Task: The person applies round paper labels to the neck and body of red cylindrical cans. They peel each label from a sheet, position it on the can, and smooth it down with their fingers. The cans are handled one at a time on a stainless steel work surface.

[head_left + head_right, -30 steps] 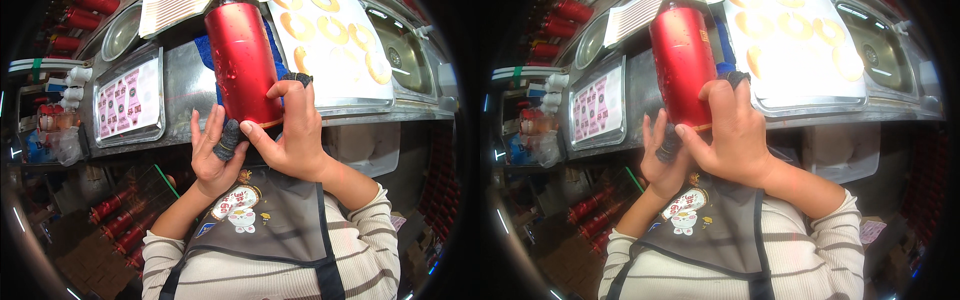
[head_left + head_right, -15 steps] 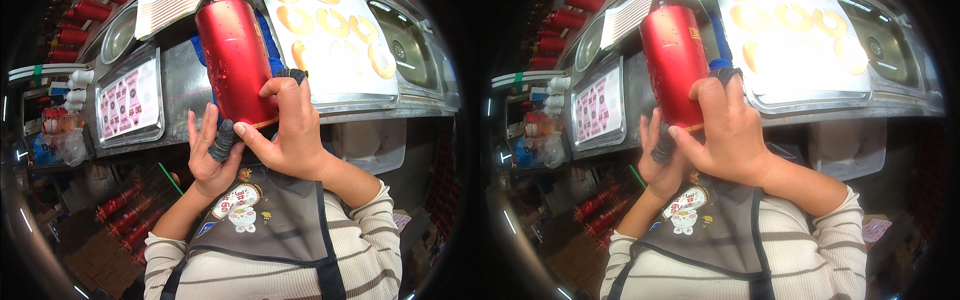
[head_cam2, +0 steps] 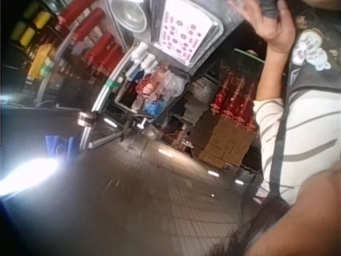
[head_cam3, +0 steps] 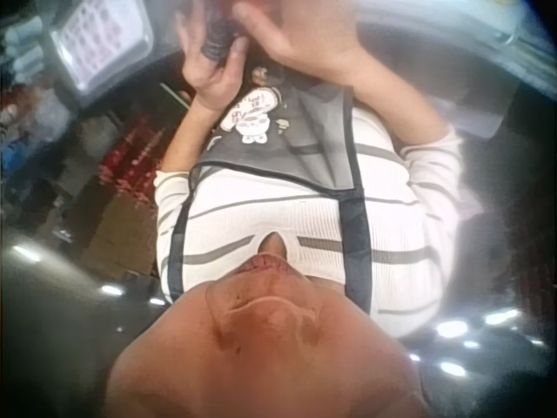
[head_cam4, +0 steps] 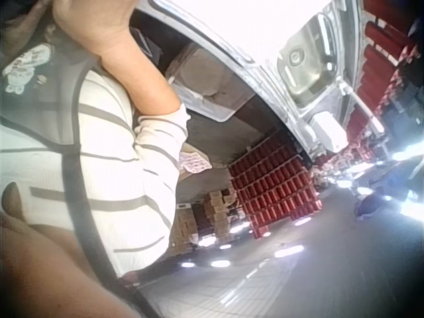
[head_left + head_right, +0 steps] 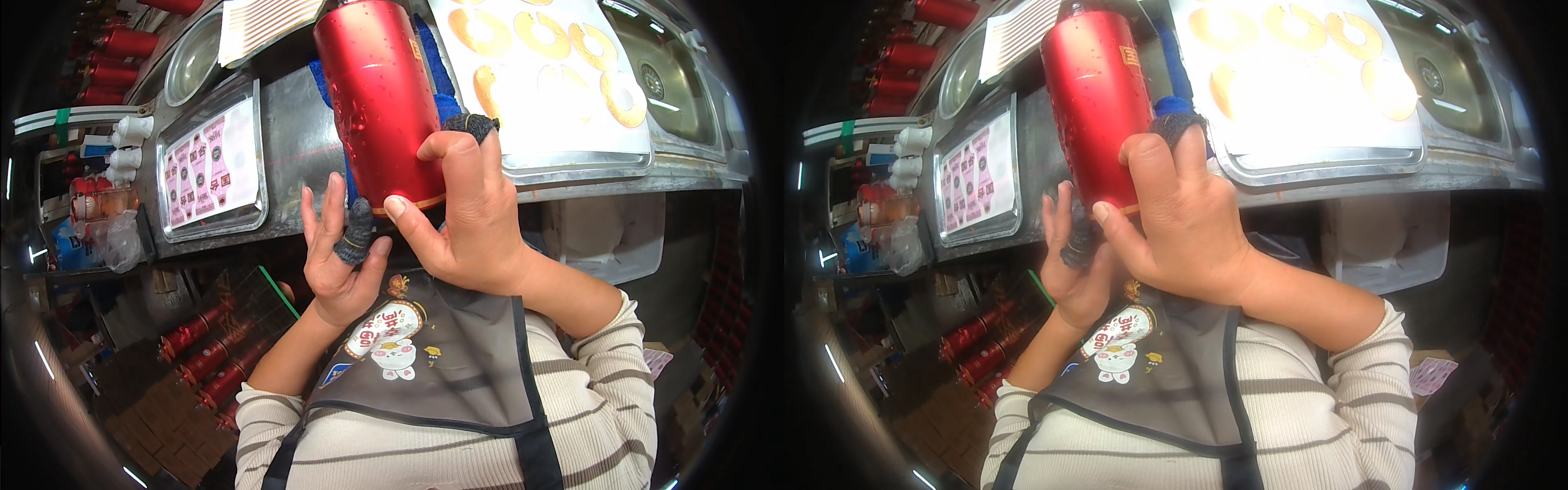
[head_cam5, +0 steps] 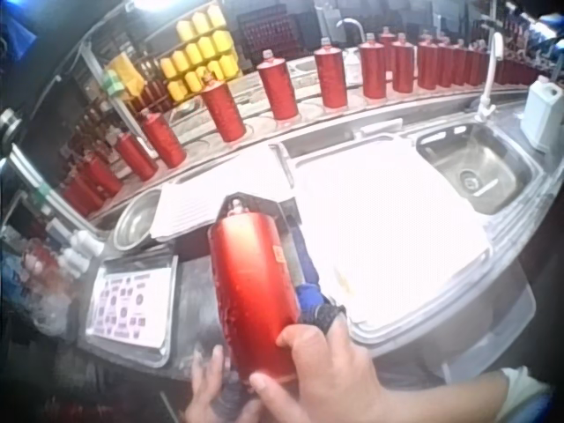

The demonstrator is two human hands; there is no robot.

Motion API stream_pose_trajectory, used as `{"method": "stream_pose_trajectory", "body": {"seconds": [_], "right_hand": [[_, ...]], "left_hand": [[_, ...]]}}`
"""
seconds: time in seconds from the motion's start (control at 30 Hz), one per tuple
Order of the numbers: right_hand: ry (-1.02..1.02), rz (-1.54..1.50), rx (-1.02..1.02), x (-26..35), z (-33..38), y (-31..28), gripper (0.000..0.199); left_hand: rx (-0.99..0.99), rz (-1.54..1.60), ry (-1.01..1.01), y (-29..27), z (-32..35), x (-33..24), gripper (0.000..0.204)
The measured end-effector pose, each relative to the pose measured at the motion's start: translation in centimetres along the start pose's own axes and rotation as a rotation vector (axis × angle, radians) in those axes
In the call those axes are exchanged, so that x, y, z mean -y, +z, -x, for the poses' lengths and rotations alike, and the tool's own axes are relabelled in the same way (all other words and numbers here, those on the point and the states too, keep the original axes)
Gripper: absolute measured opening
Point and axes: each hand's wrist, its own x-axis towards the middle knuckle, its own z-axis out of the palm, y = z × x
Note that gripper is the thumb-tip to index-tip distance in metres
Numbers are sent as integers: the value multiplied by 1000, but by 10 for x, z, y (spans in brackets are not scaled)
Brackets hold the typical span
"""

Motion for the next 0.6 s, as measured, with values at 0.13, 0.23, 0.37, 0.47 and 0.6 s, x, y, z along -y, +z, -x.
{"method": "stream_pose_trajectory", "body": {"seconds": [0.13,0.23,0.37,0.47,0.6], "right_hand": [[-47,3,16,-1,-1,-1,46],[0,-97,66,-4,0,-6,40],[-1,-152,65,-10,3,-7,41],[-78,-30,32,-1,-2,-7,45],[-75,-67,22,-5,-1,-4,49]], "left_hand": [[-4,-5,42,-1,-5,1,36],[-23,-24,69,-3,-9,-3,39],[-14,-40,95,-5,-12,-4,41],[-42,-62,104,-1,-11,-4,41],[-46,-91,132,-1,-10,0,41]]}}
